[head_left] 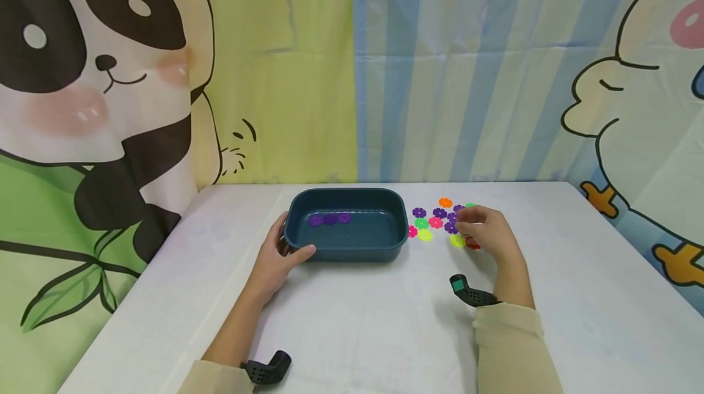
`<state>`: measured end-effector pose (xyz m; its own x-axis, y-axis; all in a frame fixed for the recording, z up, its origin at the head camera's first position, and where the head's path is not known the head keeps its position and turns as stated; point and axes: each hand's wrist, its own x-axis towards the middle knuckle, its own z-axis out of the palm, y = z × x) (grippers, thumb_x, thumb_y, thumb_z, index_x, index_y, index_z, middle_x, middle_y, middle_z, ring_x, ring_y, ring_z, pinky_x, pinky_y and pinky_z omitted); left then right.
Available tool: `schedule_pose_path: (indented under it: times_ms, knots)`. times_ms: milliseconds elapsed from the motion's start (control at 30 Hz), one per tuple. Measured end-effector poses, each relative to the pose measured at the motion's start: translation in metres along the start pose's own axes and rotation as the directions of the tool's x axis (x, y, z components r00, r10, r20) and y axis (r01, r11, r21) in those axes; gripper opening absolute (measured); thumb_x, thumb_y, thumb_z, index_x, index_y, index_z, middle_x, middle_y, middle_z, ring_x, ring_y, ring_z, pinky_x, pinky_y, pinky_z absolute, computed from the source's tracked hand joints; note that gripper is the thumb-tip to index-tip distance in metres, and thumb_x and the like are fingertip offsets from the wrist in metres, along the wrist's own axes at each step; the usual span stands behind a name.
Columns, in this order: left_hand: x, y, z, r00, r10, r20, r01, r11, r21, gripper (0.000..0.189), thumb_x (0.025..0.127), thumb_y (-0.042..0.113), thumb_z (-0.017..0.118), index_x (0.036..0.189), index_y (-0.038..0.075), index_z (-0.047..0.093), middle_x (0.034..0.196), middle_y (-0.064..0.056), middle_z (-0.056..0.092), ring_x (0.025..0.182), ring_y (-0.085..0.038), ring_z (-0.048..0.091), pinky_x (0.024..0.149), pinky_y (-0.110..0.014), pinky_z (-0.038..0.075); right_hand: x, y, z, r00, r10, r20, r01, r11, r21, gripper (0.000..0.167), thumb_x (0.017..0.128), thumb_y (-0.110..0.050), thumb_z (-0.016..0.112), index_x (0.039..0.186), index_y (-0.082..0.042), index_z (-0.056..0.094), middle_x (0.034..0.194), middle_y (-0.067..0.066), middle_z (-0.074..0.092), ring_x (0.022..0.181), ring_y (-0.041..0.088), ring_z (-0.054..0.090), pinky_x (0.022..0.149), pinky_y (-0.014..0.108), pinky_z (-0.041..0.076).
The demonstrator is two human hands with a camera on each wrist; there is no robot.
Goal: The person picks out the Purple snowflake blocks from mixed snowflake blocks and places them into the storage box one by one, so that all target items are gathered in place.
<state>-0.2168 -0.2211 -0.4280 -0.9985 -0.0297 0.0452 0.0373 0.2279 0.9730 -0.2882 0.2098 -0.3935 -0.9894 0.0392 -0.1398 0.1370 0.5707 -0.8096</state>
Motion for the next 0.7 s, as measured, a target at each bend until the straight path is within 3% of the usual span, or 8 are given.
schedule_pose_path:
  times_ms: [267, 700]
  knots:
    - [0.0, 0.0, -0.001, 1.0, 0.012, 0.011, -0.012, 1.0, -0.004, 0.101, 0.092, 0.032, 0.081, 0.167, 0.026, 0.014, 0.172, -0.008, 0.021, 0.159, -0.031, 0.023, 0.128, -0.046, 0.025, 0.007, 0.004, 0.007, 0.999, 0.047, -0.028, -0.048, 0.998, -0.036, 0.041, 0.102, -0.019, 0.064, 0.141, -0.006, 0.059, 0.146, 0.025, 0.053, 0.128, 0.039, 0.055, 0.107, 0.048, 0.054]
    - [0.0, 0.001, -0.001, 1.0, 0.002, 0.009, -0.002, 1.0, 0.004, 0.101, 0.092, 0.032, 0.08, 0.167, 0.026, 0.013, 0.173, -0.008, 0.019, 0.16, -0.032, 0.021, 0.128, -0.047, 0.025, 0.009, 0.001, 0.021, 0.996, 0.005, -0.089, -0.018, 0.99, -0.137, 0.038, 0.097, -0.016, 0.071, 0.133, -0.005, 0.064, 0.132, 0.023, 0.062, 0.122, 0.041, 0.054, 0.106, 0.052, 0.053]
